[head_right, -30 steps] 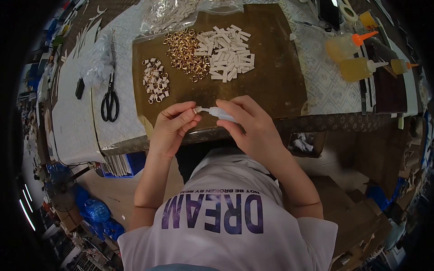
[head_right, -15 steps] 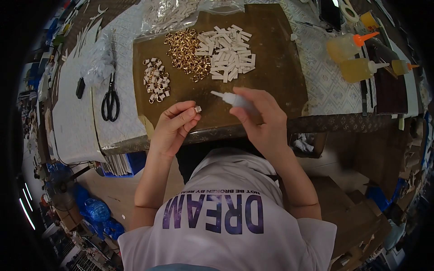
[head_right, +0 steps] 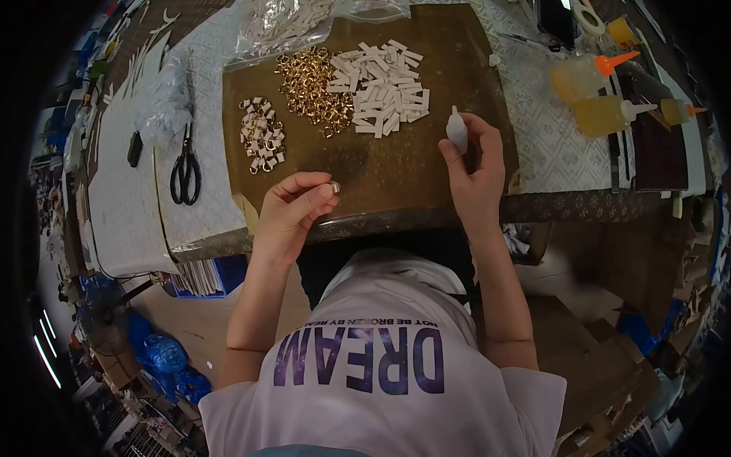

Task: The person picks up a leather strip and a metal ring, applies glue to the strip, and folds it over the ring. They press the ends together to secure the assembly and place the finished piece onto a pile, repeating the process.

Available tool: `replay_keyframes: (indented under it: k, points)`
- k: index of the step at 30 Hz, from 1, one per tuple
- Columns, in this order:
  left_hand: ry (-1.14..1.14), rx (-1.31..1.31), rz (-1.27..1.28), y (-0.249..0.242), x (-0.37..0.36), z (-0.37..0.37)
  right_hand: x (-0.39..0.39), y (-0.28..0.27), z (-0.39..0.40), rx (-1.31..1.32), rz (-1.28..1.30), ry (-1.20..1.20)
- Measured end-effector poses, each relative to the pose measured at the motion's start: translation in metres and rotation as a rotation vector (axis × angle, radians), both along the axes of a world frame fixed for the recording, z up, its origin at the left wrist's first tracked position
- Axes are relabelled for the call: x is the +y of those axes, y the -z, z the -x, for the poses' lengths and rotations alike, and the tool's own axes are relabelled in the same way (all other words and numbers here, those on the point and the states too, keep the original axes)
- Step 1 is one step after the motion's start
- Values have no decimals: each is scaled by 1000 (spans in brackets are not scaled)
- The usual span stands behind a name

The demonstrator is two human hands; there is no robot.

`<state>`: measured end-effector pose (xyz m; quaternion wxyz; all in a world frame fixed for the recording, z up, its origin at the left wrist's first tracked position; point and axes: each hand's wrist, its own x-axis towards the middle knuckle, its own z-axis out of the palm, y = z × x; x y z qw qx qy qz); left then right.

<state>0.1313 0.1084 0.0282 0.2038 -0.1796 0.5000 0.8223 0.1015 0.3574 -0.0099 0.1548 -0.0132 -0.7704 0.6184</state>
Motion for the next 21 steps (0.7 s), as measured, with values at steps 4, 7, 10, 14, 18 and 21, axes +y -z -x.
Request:
replay_keyframes:
  k: [4, 7, 10, 14, 18, 21]
  points:
    - [3, 2, 2, 2, 1, 0, 1, 3, 0, -51, -56, 5]
    - [4, 6, 16, 2, 1, 0, 0, 6, 0, -25, -121, 20]
    - [16, 17, 16, 3, 1, 0, 0, 7, 0, -17, -149, 35]
    - [8, 10, 4, 4, 1, 0, -4, 10, 0, 111, -154, 153]
    - [-32, 0, 7, 4, 0, 0, -10, 2, -13, 427, -360, 248]
    - [-46, 10, 25, 5, -1, -2, -32, -10, -20, 347, -268, -44]
